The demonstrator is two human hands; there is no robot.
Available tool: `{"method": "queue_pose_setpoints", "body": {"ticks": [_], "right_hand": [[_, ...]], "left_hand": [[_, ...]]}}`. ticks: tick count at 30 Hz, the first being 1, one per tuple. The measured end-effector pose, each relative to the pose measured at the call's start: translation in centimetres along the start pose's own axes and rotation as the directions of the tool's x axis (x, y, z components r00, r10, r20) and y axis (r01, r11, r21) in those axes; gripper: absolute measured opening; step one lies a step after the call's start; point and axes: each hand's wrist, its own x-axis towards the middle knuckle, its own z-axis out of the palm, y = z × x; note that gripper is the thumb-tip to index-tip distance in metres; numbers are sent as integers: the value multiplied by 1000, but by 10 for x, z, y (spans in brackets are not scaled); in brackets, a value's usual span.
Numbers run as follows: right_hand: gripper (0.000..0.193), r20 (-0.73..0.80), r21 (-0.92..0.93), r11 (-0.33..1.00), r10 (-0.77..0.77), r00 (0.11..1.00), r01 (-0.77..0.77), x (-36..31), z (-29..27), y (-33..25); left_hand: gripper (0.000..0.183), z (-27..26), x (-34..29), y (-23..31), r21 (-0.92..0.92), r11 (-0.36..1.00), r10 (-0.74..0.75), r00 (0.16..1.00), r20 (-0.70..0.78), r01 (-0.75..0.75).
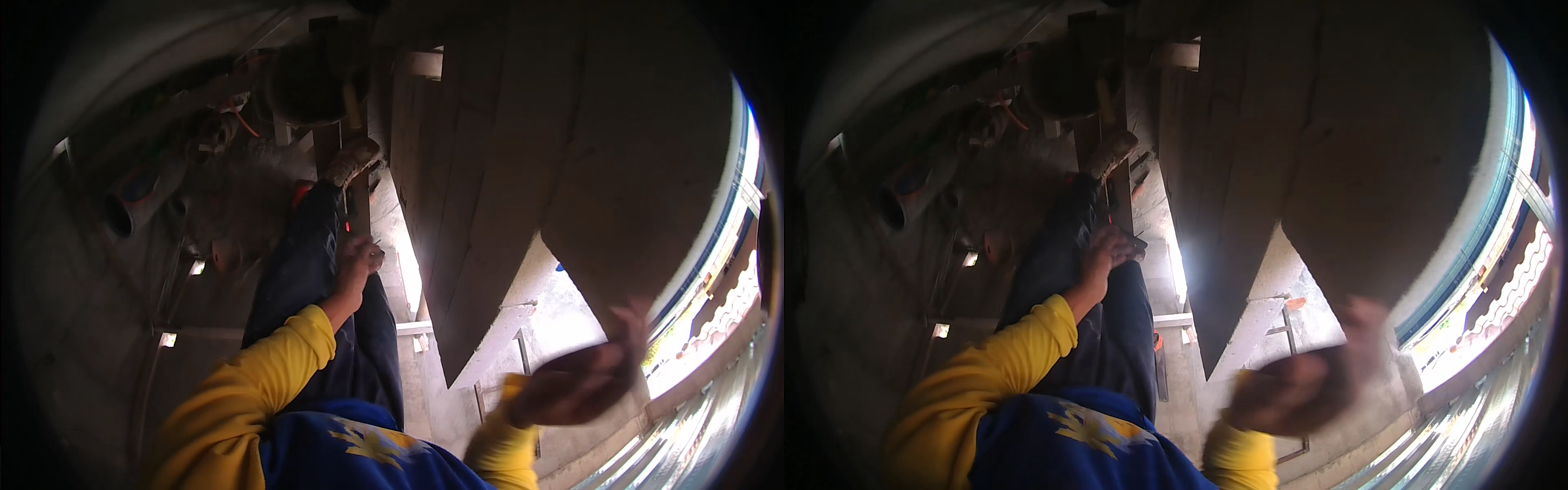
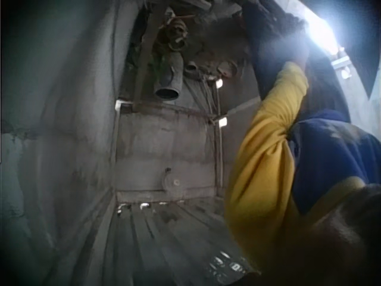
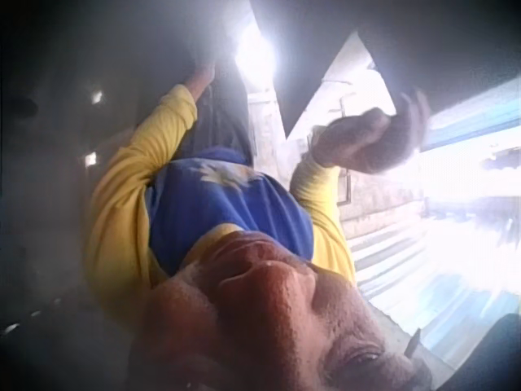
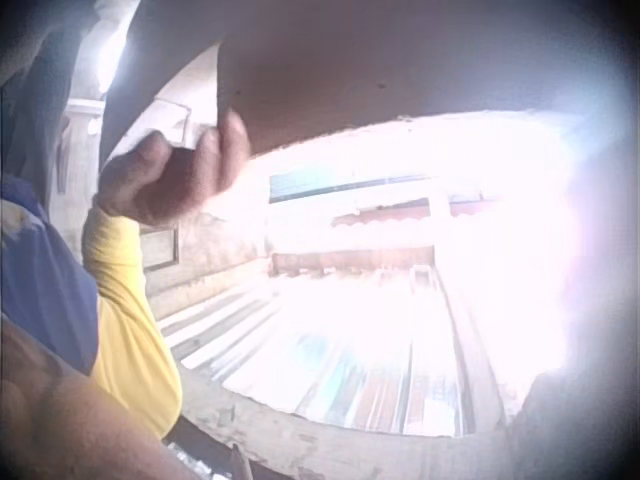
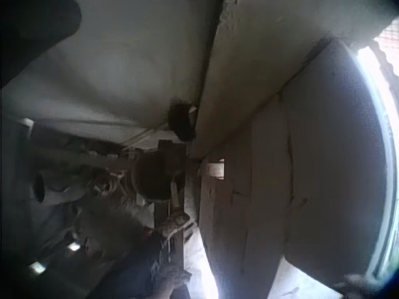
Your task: The person lays white blocks onto a wall using a trowel to apply mortar. They repeatedly scoop mortar from a bucket, spread it on the blocks, and position them against the wall while standing on scaffolding.
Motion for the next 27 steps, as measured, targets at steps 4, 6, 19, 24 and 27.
{"method": "queue_pose_setpoints", "body": {"ticks": [4,6,19,24,27], "right_hand": [[21,396,180,626,660,638,-759,-194,143,46],[22,654,157,385,650,388,-910,-302,239,99],[44,705,-190,819,498,506,-541,-513,591,209],[44,649,-129,661,620,441,-739,-499,563,222],[43,694,-245,699,611,382,-672,-476,523,234]], "left_hand": [[40,-14,-1,42,-56,956,281,952,-123,-289],[42,-23,-13,51,-65,933,336,920,-202,-355],[35,-84,-25,-61,122,891,450,884,-123,-437],[34,-93,-27,-89,143,829,554,830,-72,-541],[34,-99,-29,-102,169,826,559,821,-118,-538]]}}
